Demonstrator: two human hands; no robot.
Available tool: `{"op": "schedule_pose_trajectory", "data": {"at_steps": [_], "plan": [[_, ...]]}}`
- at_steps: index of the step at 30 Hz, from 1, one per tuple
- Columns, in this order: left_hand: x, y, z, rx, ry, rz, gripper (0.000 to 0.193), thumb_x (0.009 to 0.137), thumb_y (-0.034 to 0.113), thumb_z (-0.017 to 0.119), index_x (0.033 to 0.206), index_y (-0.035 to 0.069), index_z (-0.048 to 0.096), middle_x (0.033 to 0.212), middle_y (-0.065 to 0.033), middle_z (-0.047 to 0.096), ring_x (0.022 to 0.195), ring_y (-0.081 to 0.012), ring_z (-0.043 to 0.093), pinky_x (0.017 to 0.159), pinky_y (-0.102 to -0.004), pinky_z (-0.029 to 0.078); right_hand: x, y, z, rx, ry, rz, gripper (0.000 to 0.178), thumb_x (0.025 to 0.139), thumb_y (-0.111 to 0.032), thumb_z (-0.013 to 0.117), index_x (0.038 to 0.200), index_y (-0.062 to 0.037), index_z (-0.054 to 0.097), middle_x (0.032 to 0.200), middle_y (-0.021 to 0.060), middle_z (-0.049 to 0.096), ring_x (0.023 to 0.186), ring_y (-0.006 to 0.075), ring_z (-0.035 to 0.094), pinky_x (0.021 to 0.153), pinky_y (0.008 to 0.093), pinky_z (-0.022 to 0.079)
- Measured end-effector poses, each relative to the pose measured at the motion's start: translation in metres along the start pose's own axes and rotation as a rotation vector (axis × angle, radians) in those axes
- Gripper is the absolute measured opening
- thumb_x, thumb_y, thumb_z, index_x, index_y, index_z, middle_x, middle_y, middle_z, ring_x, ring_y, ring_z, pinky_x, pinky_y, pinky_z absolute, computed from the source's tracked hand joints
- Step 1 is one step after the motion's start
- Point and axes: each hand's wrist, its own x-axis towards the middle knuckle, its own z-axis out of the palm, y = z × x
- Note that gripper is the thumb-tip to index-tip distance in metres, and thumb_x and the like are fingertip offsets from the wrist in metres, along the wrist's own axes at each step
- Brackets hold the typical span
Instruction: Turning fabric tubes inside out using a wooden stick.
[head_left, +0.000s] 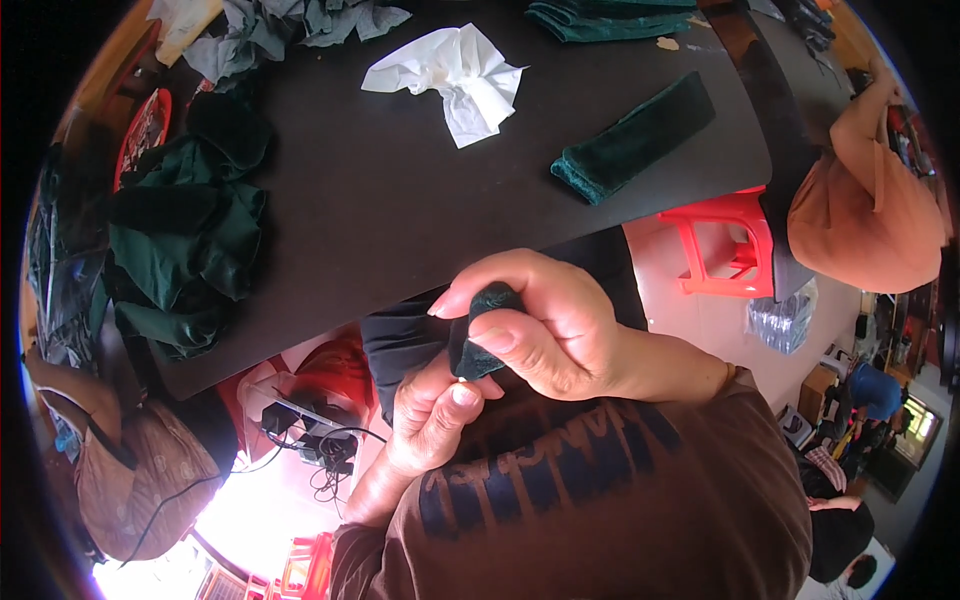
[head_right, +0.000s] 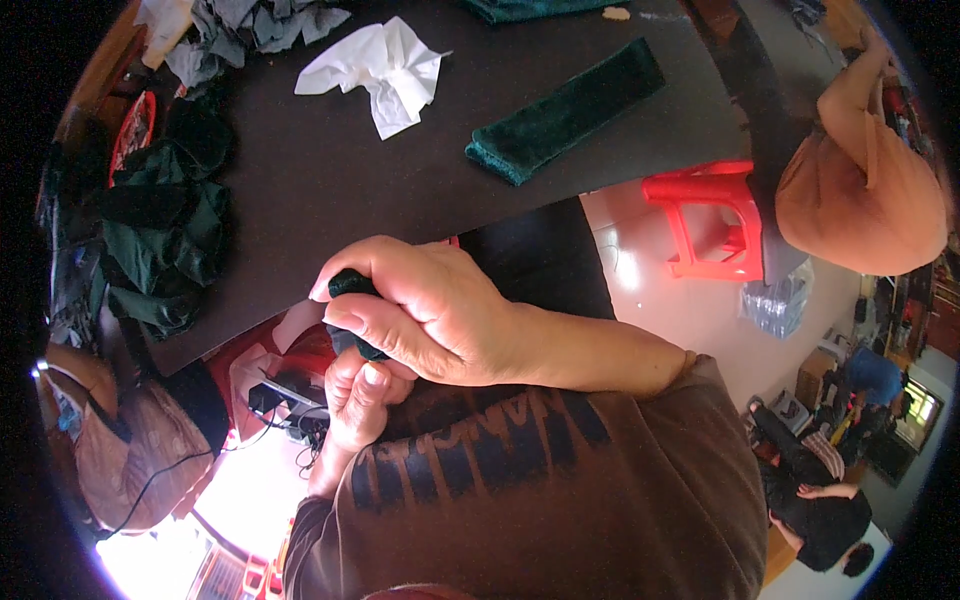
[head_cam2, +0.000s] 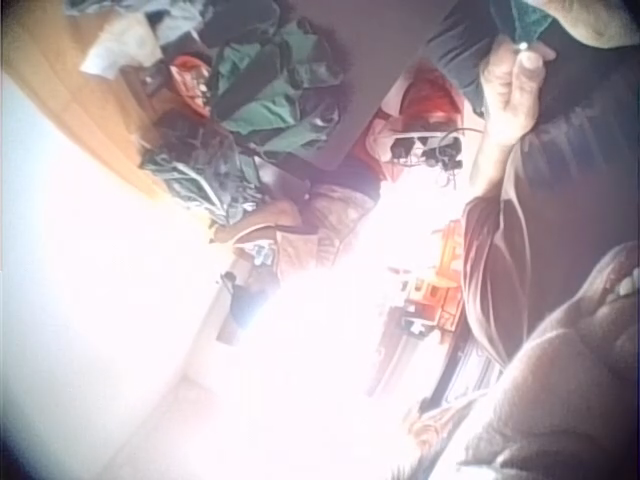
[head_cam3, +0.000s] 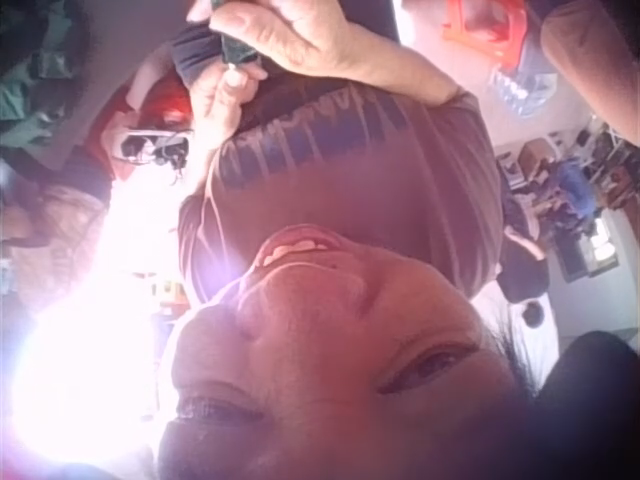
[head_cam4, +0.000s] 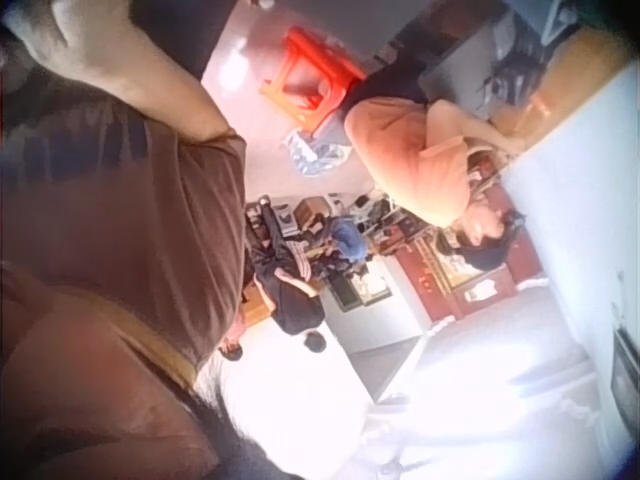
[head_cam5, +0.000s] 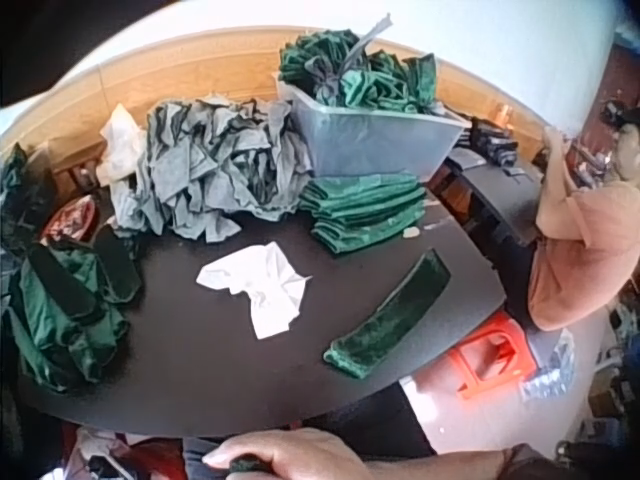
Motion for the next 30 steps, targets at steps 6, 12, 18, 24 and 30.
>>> {"op": "schedule_pose_trajectory", "data": {"at_steps": [6, 12, 18, 24, 30], "plan": [[-0.001, -0.002, 0.0, -0.181, -0.037, -0.046, 0.036, 0.093, 0.031, 0.047, 0.087, -0.001, 0.059, 0.073, -0.0008, 0.053, 0.062, -0.0061, 0.042, 0.06, -0.0205, 0.035, -0.003, 0.005, 0.007, 0.031, 0.013, -0.026, 0.019, 0.089, -0.009, 0.05, 0.101, 0.0057, 0.053, 0.092, 0.0153, 0.062, 0.069, 0.0173, 0.06, 0.063, 0.026, 0.048], [0.0, 0.001, -0.002, -0.168, -0.041, -0.046, 0.035, 0.093, 0.032, 0.048, 0.086, -0.001, 0.06, 0.073, -0.0009, 0.052, 0.059, -0.0054, 0.041, 0.057, -0.0198, 0.033, -0.003, 0.005, 0.005, 0.046, 0.011, -0.028, 0.023, 0.091, -0.013, 0.049, 0.103, 0.0058, 0.053, 0.093, 0.0144, 0.062, 0.066, 0.0132, 0.058, 0.06, 0.0237, 0.046], [0.002, 0.003, -0.002, 0.01, -0.032, -0.054, 0.032, 0.093, 0.029, 0.048, 0.085, 0.001, 0.061, 0.082, -0.0051, 0.057, 0.074, -0.012, 0.05, 0.068, -0.0236, 0.039, -0.002, 0.005, 0.0, 0.113, 0.119, -0.033, 0.033, 0.095, -0.024, 0.041, 0.108, 0.0048, 0.052, 0.095, 0.0111, 0.062, 0.066, 0.0063, 0.054, 0.06, 0.0202, 0.043], [0.003, -0.003, -0.002, 0.049, -0.035, 0.025, 0.031, 0.093, 0.027, 0.047, 0.086, 0.0, 0.06, 0.085, -0.0074, 0.059, 0.076, -0.015, 0.055, 0.069, -0.0254, 0.042, -0.005, 0.001, 0.0, 0.12, -0.05, 0.105, 0.029, 0.093, -0.02, 0.046, 0.105, 0.0051, 0.054, 0.09, 0.0131, 0.063, 0.068, 0.0113, 0.057, 0.063, 0.0238, 0.045], [0.001, -0.01, -0.002, -0.002, -0.03, 0.025, 0.034, 0.094, 0.03, 0.045, 0.09, -0.001, 0.058, 0.082, -0.0064, 0.059, 0.072, -0.0123, 0.053, 0.066, -0.024, 0.042, -0.007, 0.011, 0.007, 0.058, -0.003, 0.004, 0.022, 0.091, -0.013, 0.048, 0.102, 0.0052, 0.054, 0.09, 0.0135, 0.063, 0.07, 0.0178, 0.061, 0.064, 0.027, 0.048]]}}
